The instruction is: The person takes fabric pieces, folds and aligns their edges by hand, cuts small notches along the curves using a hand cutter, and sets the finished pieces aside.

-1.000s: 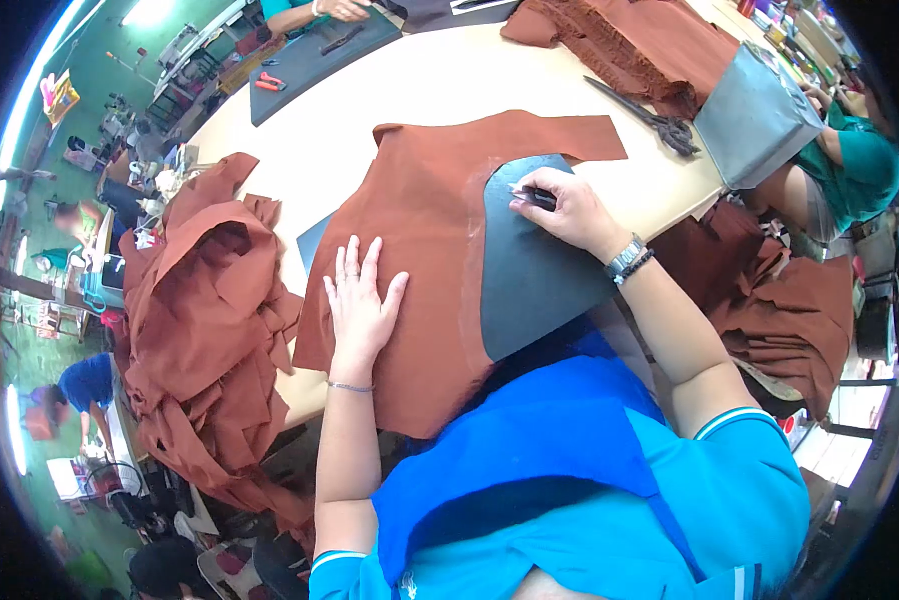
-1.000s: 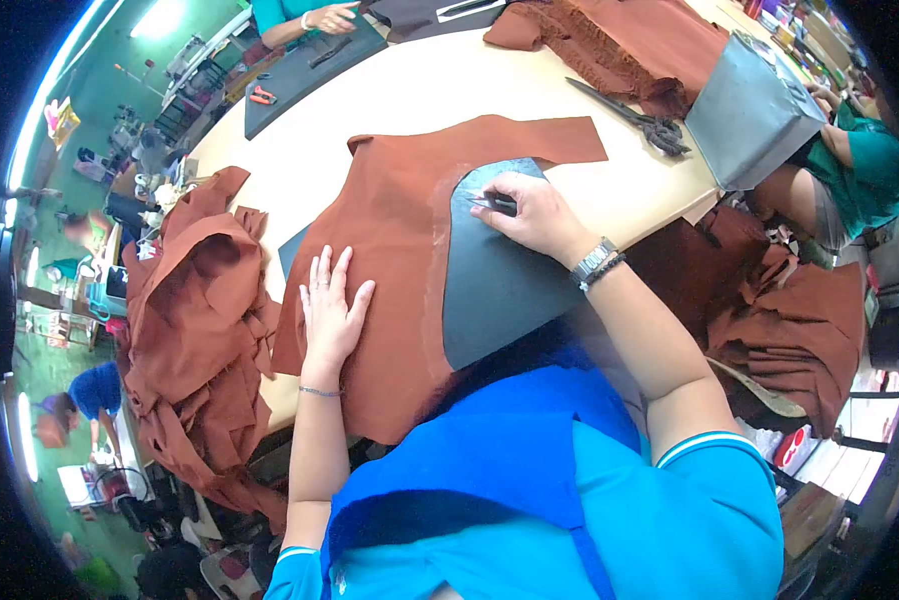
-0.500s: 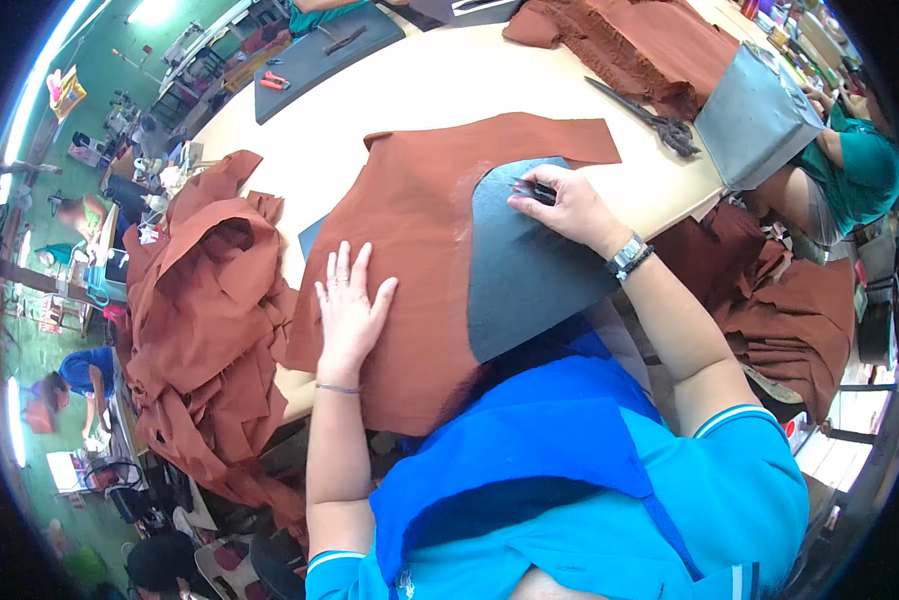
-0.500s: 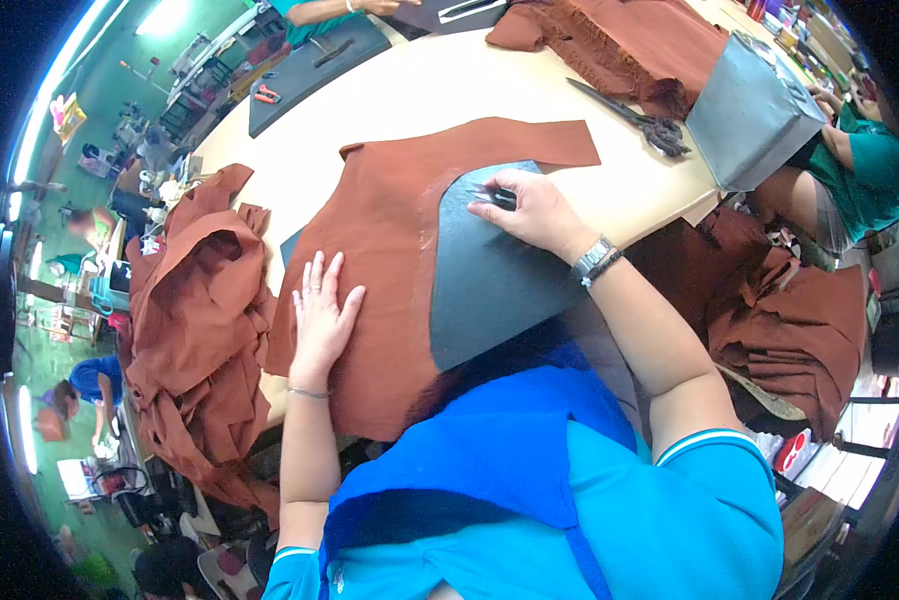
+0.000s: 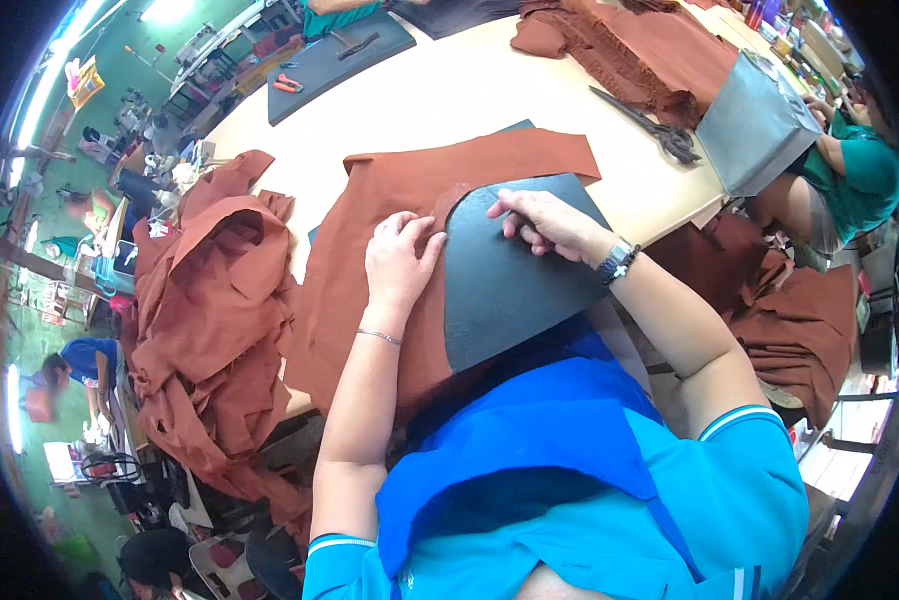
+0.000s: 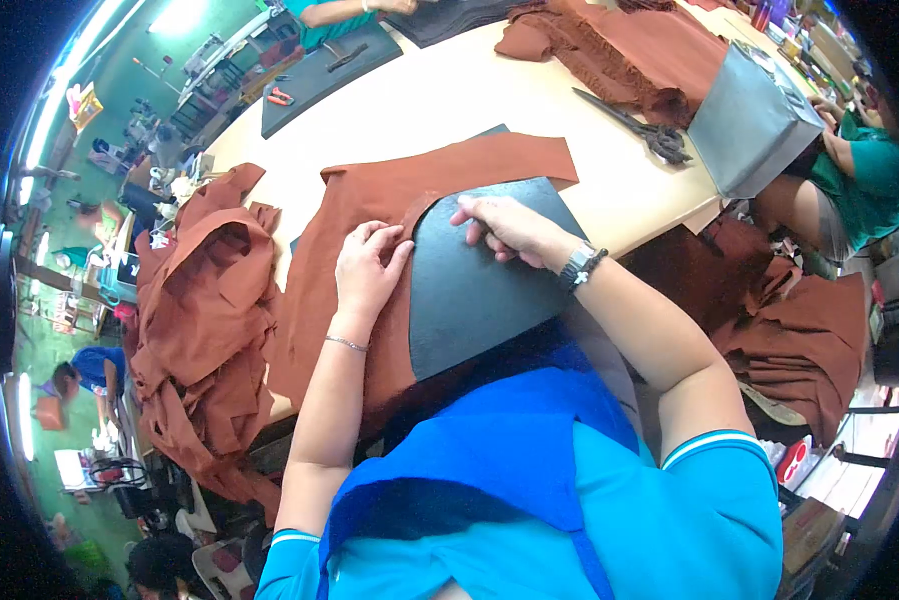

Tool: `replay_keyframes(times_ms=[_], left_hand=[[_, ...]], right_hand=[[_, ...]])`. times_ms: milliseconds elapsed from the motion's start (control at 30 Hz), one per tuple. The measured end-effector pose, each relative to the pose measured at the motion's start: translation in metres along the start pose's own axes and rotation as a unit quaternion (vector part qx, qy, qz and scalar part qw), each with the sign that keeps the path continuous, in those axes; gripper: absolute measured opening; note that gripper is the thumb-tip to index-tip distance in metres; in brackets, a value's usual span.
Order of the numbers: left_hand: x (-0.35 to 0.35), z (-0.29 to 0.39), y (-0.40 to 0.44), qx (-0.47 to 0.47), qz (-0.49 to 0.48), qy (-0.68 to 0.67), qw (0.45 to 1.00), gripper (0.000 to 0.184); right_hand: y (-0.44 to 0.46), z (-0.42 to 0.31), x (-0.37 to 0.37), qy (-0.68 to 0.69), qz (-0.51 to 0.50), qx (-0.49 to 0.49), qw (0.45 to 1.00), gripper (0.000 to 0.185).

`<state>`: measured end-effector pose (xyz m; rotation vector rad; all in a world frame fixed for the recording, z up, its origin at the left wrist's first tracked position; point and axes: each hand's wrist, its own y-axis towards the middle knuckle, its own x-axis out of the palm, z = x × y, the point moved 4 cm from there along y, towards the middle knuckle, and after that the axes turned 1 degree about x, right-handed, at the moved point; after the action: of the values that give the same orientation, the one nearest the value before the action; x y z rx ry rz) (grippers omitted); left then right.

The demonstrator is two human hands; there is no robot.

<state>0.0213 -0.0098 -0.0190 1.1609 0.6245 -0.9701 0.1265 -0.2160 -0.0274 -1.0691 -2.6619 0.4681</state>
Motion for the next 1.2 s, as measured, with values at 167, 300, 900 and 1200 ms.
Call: replay_keyframes(times_ms=[167,300,900,1200], left_hand=[[0.002,-0.008,-0.001,-0.031,0.043,-0.069,0.996,0.015],[-0.003,-0.006,-0.002,-0.051,0.051,-0.106,0.992,0.015],[-0.003,-0.006,-0.004,-0.037,0.044,-0.102,0.993,0.017],[-0.004,-0.007,-0.004,-0.017,0.053,-0.096,0.994,0.017]], right_hand=[[0.011,0.01,0.017,0.1,-0.079,0.14,0.982,0.036],[0.027,0.016,0.034,0.18,-0.129,0.196,0.955,0.037],[0.035,0.013,0.041,0.211,-0.067,0.181,0.958,0.034],[0.039,0.015,0.039,0.202,-0.07,0.163,0.963,0.034]])
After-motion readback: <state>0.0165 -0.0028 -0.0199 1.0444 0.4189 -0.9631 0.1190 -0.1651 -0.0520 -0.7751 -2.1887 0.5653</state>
